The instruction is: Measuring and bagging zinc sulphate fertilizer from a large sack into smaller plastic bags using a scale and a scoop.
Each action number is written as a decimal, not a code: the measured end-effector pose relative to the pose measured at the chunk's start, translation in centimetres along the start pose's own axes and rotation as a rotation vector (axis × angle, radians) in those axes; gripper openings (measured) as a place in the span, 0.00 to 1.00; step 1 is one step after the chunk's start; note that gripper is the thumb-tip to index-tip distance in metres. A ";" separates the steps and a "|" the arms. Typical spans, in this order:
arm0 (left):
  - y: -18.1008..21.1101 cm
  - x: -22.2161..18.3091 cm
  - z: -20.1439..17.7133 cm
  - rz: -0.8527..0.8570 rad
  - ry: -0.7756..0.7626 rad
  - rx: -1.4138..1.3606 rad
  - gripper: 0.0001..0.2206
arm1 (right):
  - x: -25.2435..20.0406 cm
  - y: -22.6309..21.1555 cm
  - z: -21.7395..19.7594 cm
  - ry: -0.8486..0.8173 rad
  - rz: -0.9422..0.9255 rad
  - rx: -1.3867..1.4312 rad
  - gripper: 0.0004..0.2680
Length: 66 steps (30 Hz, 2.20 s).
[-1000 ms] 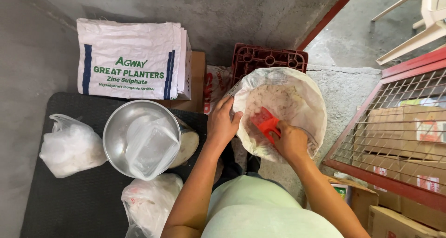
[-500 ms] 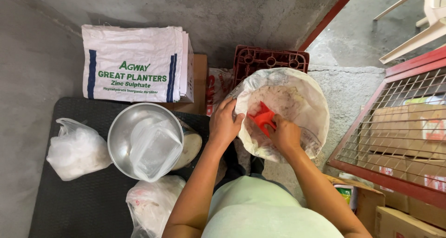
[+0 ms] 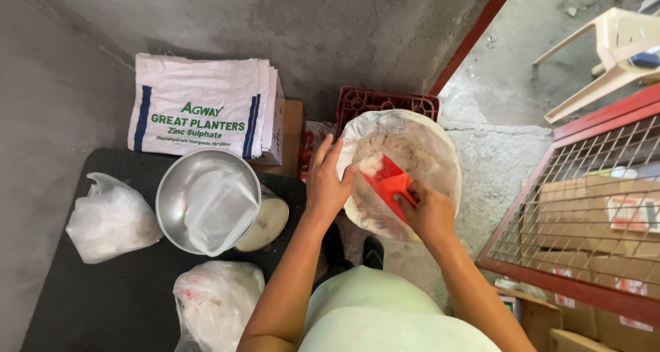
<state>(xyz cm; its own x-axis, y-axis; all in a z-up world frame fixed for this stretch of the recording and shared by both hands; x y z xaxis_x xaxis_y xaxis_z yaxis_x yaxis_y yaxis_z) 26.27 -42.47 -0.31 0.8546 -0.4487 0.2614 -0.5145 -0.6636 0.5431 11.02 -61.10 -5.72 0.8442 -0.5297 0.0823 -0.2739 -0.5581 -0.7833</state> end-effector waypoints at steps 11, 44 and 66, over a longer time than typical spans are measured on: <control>4.6 -3.6 -8.9 0.035 0.343 -0.037 0.21 | -0.7 -8.2 -7.2 -0.009 -0.101 0.172 0.11; -16.6 -12.7 -20.4 -0.303 0.283 0.333 0.18 | -3.0 -36.1 13.8 -0.595 -0.836 -0.438 0.12; -10.2 -11.9 -23.8 -0.296 0.341 -0.176 0.20 | -3.4 -25.6 2.3 -0.237 -0.214 0.174 0.09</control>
<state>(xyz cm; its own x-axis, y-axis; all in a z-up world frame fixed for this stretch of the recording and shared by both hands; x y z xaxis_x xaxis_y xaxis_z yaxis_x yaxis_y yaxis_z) 23.00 -16.08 10.01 0.9519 -0.0146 0.3060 -0.2513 -0.6084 0.7528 16.29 -43.52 12.64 0.9629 -0.2385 0.1262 -0.0142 -0.5119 -0.8589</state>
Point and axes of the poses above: each hand's wrist, its own x-axis towards the middle knuckle, its own z-axis out of the palm, y = z × x, the point moved 10 cm from there along x, towards the middle knuckle, and after that the axes turned 14 degrees about x, right-handed, at the moved point
